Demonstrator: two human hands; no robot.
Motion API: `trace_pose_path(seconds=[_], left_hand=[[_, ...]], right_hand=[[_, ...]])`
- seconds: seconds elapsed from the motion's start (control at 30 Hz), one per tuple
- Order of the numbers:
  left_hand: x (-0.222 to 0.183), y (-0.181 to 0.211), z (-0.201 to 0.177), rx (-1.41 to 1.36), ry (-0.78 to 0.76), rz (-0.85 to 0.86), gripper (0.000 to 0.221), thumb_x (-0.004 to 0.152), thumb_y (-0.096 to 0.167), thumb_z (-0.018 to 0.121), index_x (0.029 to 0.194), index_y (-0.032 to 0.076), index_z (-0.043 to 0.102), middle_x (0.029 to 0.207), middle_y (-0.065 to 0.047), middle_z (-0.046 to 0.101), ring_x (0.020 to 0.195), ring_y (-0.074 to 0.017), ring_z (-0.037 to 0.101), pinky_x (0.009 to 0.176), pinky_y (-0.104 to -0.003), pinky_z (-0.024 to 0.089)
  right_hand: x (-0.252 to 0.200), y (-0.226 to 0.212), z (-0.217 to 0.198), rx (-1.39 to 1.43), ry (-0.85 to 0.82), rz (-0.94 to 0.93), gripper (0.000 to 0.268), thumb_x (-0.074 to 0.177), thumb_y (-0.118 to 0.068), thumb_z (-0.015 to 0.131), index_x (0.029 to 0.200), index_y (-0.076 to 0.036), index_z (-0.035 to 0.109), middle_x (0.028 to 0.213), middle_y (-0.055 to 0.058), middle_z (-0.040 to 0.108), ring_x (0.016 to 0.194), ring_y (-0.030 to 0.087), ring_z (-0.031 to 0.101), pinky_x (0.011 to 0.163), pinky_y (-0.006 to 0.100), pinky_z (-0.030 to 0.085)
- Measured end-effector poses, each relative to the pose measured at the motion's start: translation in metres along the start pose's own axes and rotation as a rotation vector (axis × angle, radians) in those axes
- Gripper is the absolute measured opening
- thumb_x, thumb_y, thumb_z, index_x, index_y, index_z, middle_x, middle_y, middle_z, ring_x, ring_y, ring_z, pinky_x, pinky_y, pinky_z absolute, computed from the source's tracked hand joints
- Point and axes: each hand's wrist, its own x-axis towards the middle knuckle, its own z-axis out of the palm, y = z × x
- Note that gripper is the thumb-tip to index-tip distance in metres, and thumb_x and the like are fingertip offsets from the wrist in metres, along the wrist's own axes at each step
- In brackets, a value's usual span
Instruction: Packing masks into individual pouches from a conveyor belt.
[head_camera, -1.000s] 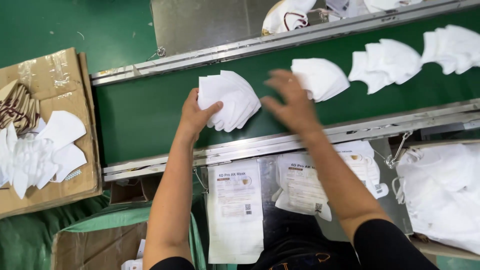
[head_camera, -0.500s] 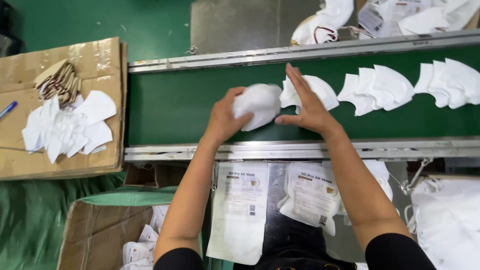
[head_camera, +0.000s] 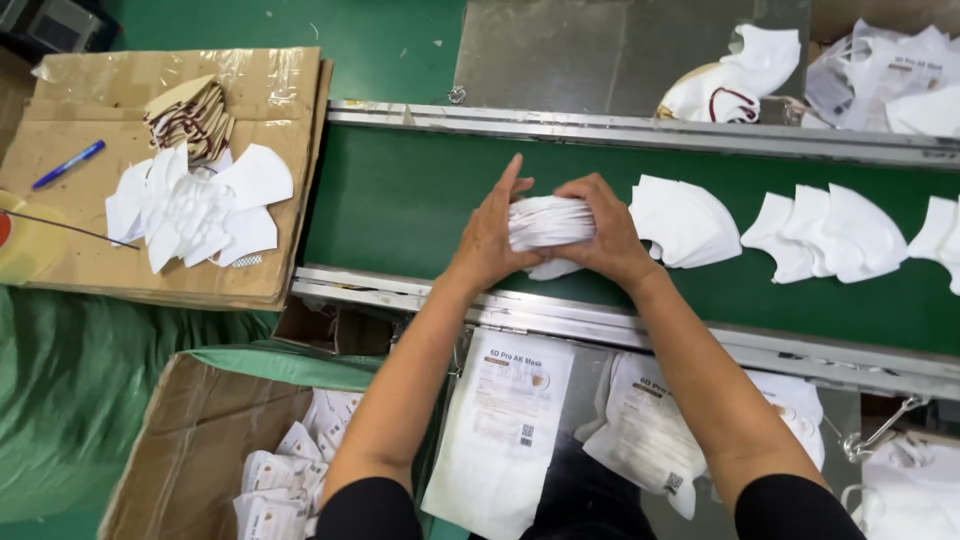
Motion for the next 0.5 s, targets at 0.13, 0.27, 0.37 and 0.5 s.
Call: trace_pose_path(seconds=[0.13, 0.27, 0.37, 0.5], left_hand=[[0.003, -0.033, 0.007, 0.111, -0.134, -0.075, 0.128, 0.055, 0.033, 0.101, 0.156, 0.009, 0.025, 0.139, -0.019, 0.058, 0.131, -0.0378, 0.057, 0.11, -0.045, 0.046], [0.017, 0.013, 0.001, 0.248, -0.164, -0.067, 0.103, 0.056, 0.031, 0.097, 0.142, 0.013, 0.043, 0.136, -0.015, 0.06, 0.126, -0.037, 0.057, 0.103, -0.05, 0.044], [0.022, 0.019, 0.002, 0.272, -0.23, -0.183, 0.099, 0.055, 0.03, 0.096, 0.137, 0.015, 0.043, 0.132, -0.011, 0.061, 0.124, -0.0343, 0.057, 0.096, -0.054, 0.044], [0.014, -0.02, 0.029, 0.132, -0.188, -0.268, 0.087, 0.069, 0.035, 0.092, 0.138, 0.013, 0.043, 0.132, -0.012, 0.064, 0.124, -0.0337, 0.062, 0.101, -0.047, 0.054]], right_hand=[[0.005, 0.0, 0.002, -0.08, -0.176, -0.181, 0.105, 0.062, -0.044, 0.093, 0.15, -0.011, 0.046, 0.131, 0.018, 0.063, 0.123, 0.037, 0.062, 0.107, 0.042, 0.047], [0.011, -0.007, 0.011, 0.028, -0.052, -0.336, 0.115, 0.066, -0.045, 0.093, 0.157, -0.006, 0.034, 0.148, 0.023, 0.056, 0.134, 0.04, 0.057, 0.112, 0.044, 0.045], [0.008, -0.001, 0.012, 0.056, -0.129, -0.201, 0.112, 0.068, -0.045, 0.091, 0.156, -0.007, 0.034, 0.14, 0.021, 0.06, 0.128, 0.037, 0.06, 0.109, 0.043, 0.047], [-0.003, -0.016, -0.004, -0.02, -0.202, -0.195, 0.071, 0.09, -0.035, 0.079, 0.147, -0.005, 0.048, 0.138, 0.023, 0.062, 0.126, 0.037, 0.063, 0.104, 0.042, 0.05]])
